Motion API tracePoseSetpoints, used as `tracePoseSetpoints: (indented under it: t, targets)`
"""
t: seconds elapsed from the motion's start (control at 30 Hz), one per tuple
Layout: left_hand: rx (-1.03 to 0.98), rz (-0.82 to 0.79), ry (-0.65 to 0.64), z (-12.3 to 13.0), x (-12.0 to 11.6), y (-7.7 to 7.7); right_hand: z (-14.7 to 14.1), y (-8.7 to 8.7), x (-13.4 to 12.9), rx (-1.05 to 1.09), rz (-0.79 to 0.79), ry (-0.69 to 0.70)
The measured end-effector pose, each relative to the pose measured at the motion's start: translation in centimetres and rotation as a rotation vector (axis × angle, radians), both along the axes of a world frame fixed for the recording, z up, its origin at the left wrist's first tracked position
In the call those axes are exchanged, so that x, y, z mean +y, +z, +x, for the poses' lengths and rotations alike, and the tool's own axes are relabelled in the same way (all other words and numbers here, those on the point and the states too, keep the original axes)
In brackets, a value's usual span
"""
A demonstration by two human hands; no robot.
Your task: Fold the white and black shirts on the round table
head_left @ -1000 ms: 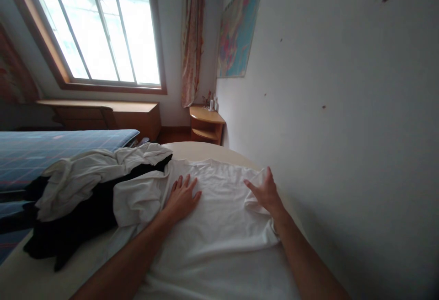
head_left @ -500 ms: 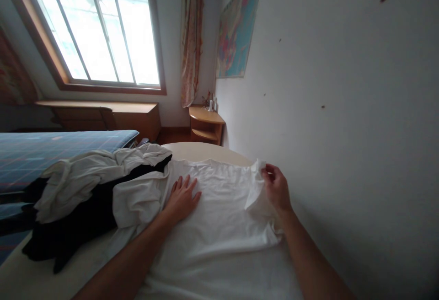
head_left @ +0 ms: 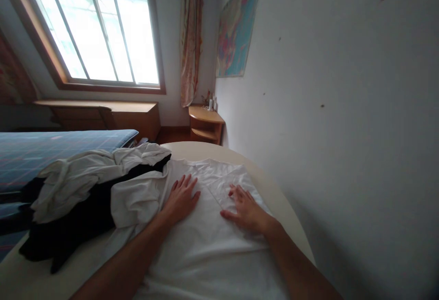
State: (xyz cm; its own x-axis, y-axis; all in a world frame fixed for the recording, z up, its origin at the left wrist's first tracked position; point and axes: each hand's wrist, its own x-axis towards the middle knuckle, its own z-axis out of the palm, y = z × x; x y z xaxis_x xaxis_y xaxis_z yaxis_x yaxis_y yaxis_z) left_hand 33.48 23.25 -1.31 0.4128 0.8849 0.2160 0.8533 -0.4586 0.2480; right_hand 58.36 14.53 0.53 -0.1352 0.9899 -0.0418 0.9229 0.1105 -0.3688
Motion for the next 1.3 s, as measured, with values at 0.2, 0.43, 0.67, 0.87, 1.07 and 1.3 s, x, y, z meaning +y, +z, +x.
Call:
tracePoseSetpoints:
  t: [0.2, 0.43, 0.67, 0.87, 1.07, 1.3]
  targets:
    - [-0.039, -0.002, -0.122, 0.3, -0.8, 0.6, 0.6, 0.4, 1.0, 0.066, 0.093, -0.027]
    - [-0.053, -0.024, -0.321, 0.2, -1.3, 0.9, 2.5, -0.9, 3.1, -0.061, 0.115, -0.278]
    - [0.029, -0.069, -0.345, 0.3, -1.4, 1.2, 3.8, 0.1, 4.9, -0.117, -0.083, -0.191]
    - [0.076, -0.036, -0.311, 0.8, -0.7, 0.6, 2.1, 0.3, 7.1, -0.2, -0.07, -0.271]
    - [0.138, -0.103, -0.273, 1.3, 1.3, 0.6, 0.4, -0.2, 9.5, -0.176, -0.073, -0.309]
    - [0.154, -0.146, -0.164, 2.7, 2.1, 0.8, 0.8, -0.5, 10.8, -0.114, 0.172, -0.262]
